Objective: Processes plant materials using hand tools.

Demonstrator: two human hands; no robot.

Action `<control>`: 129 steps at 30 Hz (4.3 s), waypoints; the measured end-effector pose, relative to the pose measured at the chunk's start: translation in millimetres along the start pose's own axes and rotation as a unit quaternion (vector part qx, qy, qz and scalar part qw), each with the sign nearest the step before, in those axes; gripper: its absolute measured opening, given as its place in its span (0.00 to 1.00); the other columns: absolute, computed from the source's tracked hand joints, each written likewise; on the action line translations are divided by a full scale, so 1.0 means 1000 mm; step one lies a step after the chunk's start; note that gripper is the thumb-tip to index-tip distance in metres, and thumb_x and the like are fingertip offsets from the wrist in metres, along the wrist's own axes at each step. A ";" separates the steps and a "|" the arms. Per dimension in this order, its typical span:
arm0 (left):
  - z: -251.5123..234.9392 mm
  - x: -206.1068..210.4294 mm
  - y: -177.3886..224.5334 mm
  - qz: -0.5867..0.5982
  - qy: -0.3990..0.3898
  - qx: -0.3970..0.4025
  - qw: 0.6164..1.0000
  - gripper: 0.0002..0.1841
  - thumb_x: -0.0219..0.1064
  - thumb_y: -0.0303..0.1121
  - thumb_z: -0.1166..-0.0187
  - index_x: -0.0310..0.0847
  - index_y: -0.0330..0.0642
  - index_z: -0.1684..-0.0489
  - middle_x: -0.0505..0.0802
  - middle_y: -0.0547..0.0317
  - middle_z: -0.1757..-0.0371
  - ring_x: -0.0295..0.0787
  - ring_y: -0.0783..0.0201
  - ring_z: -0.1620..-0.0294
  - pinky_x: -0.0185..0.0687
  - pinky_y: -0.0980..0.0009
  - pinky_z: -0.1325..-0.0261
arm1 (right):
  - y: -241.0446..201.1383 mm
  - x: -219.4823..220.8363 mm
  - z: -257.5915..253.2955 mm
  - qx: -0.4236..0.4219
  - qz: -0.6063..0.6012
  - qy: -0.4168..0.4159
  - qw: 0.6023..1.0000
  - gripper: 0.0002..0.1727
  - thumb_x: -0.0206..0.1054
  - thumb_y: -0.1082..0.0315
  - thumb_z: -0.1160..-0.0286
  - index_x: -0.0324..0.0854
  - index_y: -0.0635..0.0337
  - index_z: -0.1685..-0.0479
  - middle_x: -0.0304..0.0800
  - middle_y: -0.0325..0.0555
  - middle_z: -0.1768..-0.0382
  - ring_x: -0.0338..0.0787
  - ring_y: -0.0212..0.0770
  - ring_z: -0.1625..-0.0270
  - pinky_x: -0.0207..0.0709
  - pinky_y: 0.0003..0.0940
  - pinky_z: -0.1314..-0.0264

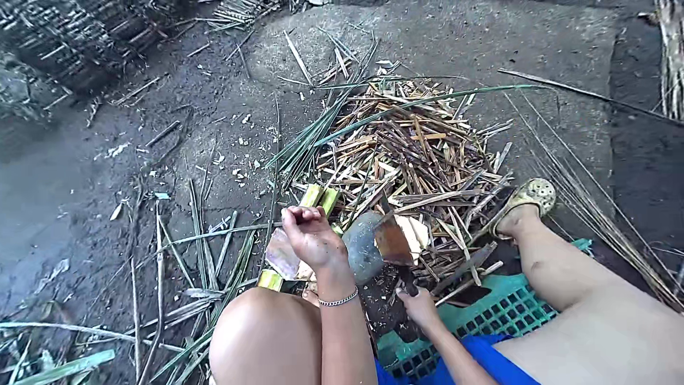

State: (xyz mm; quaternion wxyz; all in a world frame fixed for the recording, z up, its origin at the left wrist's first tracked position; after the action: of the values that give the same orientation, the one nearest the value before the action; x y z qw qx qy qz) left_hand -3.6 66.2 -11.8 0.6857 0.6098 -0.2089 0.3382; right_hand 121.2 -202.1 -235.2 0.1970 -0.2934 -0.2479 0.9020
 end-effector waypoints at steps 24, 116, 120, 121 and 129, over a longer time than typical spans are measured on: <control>0.038 -0.005 -0.110 -0.694 -0.316 -0.186 0.620 0.56 0.77 0.28 0.37 0.39 0.43 0.05 0.87 0.34 0.36 0.87 0.42 0.35 0.80 0.43 0.32 | -0.046 0.025 0.026 -0.037 0.011 -0.112 0.993 0.22 0.71 0.67 0.24 0.80 0.67 0.33 0.89 0.61 0.50 0.89 0.54 0.49 0.80 0.55 0.41; 0.097 0.036 -0.016 -0.496 -0.386 0.147 0.764 0.35 0.54 0.44 0.11 0.50 0.20 0.21 0.77 0.44 0.31 0.78 0.73 0.34 0.77 0.75 0.32 | -0.064 0.011 0.030 -0.263 -0.108 0.010 0.959 0.45 0.47 0.30 0.20 0.89 0.69 0.56 0.88 0.55 0.74 0.90 0.51 0.69 0.82 0.57 0.61; 0.057 -0.012 -0.101 -0.659 -0.355 0.036 0.662 0.29 0.45 0.34 0.08 0.48 0.31 0.10 0.73 0.28 0.19 0.77 0.41 0.23 0.74 0.45 0.24 | -0.014 0.047 0.007 -0.071 -0.058 -0.111 0.990 0.39 0.47 0.37 0.11 0.87 0.68 0.47 0.91 0.65 0.55 0.90 0.62 0.47 0.78 0.65 0.38; 0.053 -0.008 -0.107 -0.660 -0.361 0.015 0.659 0.30 0.43 0.34 0.07 0.43 0.31 0.08 0.69 0.28 0.16 0.72 0.41 0.18 0.69 0.47 0.19 | -0.017 0.046 0.004 -0.065 -0.059 -0.111 0.990 0.39 0.47 0.37 0.10 0.87 0.69 0.48 0.90 0.65 0.55 0.90 0.62 0.47 0.78 0.65 0.38; 0.030 0.006 -0.113 -0.769 -0.325 -0.114 0.538 0.36 0.53 0.44 0.09 0.44 0.39 0.06 0.84 0.30 0.29 0.83 0.39 0.29 0.75 0.40 0.28 | -0.025 0.040 0.006 -0.055 -0.049 -0.136 0.988 0.41 0.45 0.35 0.11 0.86 0.69 0.49 0.89 0.64 0.55 0.89 0.60 0.48 0.77 0.63 0.39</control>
State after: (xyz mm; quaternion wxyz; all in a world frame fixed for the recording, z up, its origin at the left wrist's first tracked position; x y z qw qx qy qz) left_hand 85.9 34.5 -81.2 0.6309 0.5203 0.0953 -0.5676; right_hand 92.8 -164.2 -234.3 0.1891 -0.1655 -0.3360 0.9077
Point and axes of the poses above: each hand's wrist, its own z-axis away from the middle knuckle, its own x-axis out of the palm, y = z × x, the point moved 8 cm from there along -z, towards the middle knuckle
